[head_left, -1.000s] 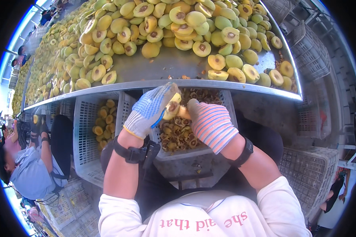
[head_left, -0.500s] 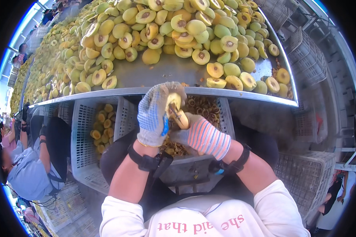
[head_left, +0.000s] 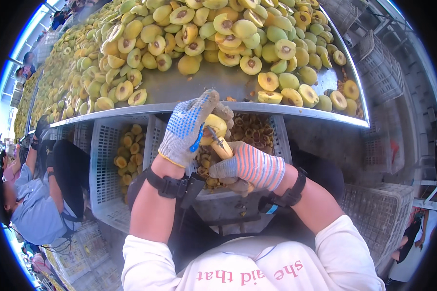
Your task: The person pits fruit by hand using a coring tool, placing the pits into a small bin and the fruit halves into a larger container.
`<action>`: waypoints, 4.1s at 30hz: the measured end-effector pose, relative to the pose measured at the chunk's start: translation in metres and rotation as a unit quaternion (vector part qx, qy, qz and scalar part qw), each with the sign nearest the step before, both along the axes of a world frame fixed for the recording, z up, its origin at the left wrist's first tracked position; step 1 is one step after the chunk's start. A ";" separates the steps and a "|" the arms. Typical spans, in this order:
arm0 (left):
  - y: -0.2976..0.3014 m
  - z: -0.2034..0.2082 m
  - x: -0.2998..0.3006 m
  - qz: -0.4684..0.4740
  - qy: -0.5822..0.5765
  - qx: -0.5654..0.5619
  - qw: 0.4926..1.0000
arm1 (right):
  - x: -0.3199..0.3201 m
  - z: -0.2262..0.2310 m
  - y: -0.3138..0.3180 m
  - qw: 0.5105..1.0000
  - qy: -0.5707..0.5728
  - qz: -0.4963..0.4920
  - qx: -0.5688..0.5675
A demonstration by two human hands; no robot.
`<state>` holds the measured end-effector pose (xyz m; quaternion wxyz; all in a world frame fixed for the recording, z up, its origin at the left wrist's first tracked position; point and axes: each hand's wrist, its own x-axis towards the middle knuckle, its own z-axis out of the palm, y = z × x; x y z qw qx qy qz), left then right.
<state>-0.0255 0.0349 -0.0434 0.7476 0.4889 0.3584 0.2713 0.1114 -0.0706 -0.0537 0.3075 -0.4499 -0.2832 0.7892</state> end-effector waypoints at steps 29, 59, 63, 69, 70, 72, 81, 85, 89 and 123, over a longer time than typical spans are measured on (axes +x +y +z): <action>-0.011 -0.022 -0.010 0.022 -0.218 -0.167 0.961 | 0.001 -0.002 -0.009 0.988 0.137 0.078 0.000; -0.079 -0.090 -0.439 0.407 0.026 -0.096 0.908 | -0.085 0.129 -0.012 0.420 -0.632 0.547 0.352; -0.082 -0.095 -0.404 0.385 0.064 -0.107 0.915 | -0.087 0.133 -0.023 0.411 -0.630 0.560 0.349; -0.084 -0.113 -0.347 0.336 0.074 -0.117 0.932 | -0.091 0.133 -0.024 0.425 -0.633 0.549 0.343; -0.082 -0.115 -0.331 0.324 0.076 -0.120 0.935 | -0.087 0.135 -0.024 0.428 -0.635 0.548 0.337; -0.083 -0.127 -0.306 0.303 0.079 -0.133 0.940 | -0.080 0.136 -0.027 0.438 -0.636 0.546 0.324; -0.074 -0.142 -0.309 0.297 0.066 -0.164 0.938 | -0.081 0.145 -0.024 0.443 -0.631 0.538 0.342; -0.086 -0.152 -0.363 0.323 0.052 -0.190 0.925 | -0.092 0.140 -0.016 0.450 -0.621 0.536 0.353; -0.080 -0.172 -0.434 0.313 -0.067 -0.287 0.903 | -0.086 0.154 -0.020 0.485 -0.616 0.513 0.350; 0.019 0.011 0.076 -0.096 0.390 0.499 0.768 | 0.073 -0.010 -0.060 0.844 -0.416 -0.206 0.270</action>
